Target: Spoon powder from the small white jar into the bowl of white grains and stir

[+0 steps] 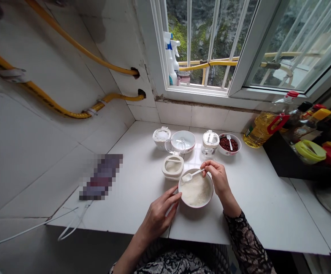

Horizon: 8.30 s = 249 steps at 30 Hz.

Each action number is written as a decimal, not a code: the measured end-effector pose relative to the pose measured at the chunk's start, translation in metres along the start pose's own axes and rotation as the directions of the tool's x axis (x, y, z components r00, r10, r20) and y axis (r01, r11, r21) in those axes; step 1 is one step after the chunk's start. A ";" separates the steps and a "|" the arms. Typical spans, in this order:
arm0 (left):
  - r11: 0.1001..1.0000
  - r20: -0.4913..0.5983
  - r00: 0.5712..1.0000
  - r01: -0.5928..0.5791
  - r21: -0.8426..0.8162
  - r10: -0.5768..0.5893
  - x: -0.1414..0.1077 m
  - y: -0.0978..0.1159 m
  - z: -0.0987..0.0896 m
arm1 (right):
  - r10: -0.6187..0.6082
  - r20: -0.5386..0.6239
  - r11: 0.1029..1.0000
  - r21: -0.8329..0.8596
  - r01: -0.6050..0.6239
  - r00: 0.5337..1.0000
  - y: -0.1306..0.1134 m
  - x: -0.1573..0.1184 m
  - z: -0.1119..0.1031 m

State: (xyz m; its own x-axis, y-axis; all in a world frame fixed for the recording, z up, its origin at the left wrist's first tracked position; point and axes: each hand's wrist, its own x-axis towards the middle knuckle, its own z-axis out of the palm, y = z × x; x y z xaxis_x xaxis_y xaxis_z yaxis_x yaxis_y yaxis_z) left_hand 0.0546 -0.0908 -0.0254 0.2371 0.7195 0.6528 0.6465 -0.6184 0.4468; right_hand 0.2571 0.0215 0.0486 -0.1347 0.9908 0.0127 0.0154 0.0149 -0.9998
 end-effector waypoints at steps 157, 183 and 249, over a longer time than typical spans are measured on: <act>1.000 -0.001 1.000 -0.013 0.010 0.013 -0.002 -0.001 0.001 | -0.663 0.354 0.447 -0.519 0.728 0.659 0.002 -0.007 0.026; 1.000 0.014 1.000 0.005 -0.001 -0.005 -0.003 -0.001 0.000 | -0.017 0.105 0.989 -0.143 0.032 0.994 -0.003 -0.008 -0.002; 1.000 -0.001 1.000 -0.013 0.021 0.013 -0.002 0.000 0.000 | -0.198 0.160 0.875 -0.416 0.248 0.967 -0.001 -0.012 0.001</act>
State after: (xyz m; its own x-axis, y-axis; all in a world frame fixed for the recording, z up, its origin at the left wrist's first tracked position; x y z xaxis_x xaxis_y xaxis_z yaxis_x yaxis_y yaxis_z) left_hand 0.0543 -0.0917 -0.0266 0.2449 0.7108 0.6594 0.6581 -0.6213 0.4253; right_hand 0.2577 0.0091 0.0495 -0.2914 0.9338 0.2078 0.3925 0.3148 -0.8642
